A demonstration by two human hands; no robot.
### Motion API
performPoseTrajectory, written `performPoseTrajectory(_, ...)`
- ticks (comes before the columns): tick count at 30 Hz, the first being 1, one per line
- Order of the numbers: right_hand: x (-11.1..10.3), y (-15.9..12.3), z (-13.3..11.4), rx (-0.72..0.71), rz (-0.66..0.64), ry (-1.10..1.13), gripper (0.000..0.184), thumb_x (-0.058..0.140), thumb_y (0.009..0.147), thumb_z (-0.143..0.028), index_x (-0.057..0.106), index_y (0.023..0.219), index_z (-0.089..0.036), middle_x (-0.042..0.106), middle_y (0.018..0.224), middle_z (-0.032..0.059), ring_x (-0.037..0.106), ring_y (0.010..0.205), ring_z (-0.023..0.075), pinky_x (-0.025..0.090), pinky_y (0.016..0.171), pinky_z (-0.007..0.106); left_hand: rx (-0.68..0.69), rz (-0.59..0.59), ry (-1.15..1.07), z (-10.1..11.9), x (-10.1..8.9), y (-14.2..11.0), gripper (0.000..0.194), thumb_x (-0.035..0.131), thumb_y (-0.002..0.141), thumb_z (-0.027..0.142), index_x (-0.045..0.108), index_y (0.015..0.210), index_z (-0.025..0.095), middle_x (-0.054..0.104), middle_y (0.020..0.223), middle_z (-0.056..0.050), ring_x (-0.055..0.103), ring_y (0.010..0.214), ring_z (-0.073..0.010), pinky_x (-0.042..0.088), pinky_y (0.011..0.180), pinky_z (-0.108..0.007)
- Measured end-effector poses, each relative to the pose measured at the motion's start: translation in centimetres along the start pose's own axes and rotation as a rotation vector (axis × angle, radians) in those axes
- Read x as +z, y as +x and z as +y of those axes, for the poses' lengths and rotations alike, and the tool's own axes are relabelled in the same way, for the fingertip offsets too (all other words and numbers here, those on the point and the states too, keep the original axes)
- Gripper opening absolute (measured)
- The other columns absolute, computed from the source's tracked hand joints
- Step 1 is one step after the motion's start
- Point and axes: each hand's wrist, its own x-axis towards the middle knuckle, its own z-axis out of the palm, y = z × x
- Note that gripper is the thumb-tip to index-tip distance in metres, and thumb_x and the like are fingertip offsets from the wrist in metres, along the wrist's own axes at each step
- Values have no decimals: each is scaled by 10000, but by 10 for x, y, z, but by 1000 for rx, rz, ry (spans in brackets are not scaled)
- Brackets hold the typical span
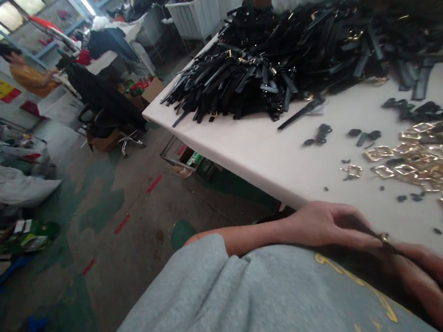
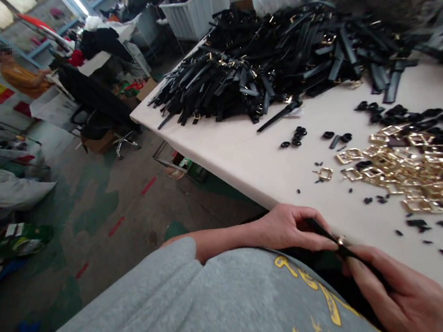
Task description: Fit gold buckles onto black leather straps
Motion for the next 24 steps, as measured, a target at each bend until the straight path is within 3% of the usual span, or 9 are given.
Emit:
performPoseTrajectory(7,4,1,-52,-90,-18,-66,232,468,927,-312,651,810,-228,667,683,34,594,584,170,490,603,293,-125,59,36,4,11,-7,350,843,606,364,667,808,139,620,634,18,559,571,-107,472,599,-246)
performPoseTrajectory(12,11,3,-48,-91,59,-68,212,456,927,-240,618,800,-190,628,675,18,524,603,130,401,607,247,-94,79,110,-2,11,-3,314,836,660,362,633,788,158,637,618,18,562,534,-100,467,563,-221)
performPoseTrajectory(18,14,-5,-47,-82,93,126,196,460,915,-203,607,789,-179,614,683,-9,479,600,105,376,608,220,-40,152,173,-14,9,-3,263,797,716,367,643,800,170,647,651,19,594,599,-120,494,625,-246)
performPoseTrajectory(24,11,-9,-48,-65,120,139,196,488,896,-213,639,776,-180,636,668,-9,526,597,113,390,597,224,-25,217,149,-10,23,-4,303,792,707,377,583,796,177,646,622,20,595,573,-119,494,620,-250)
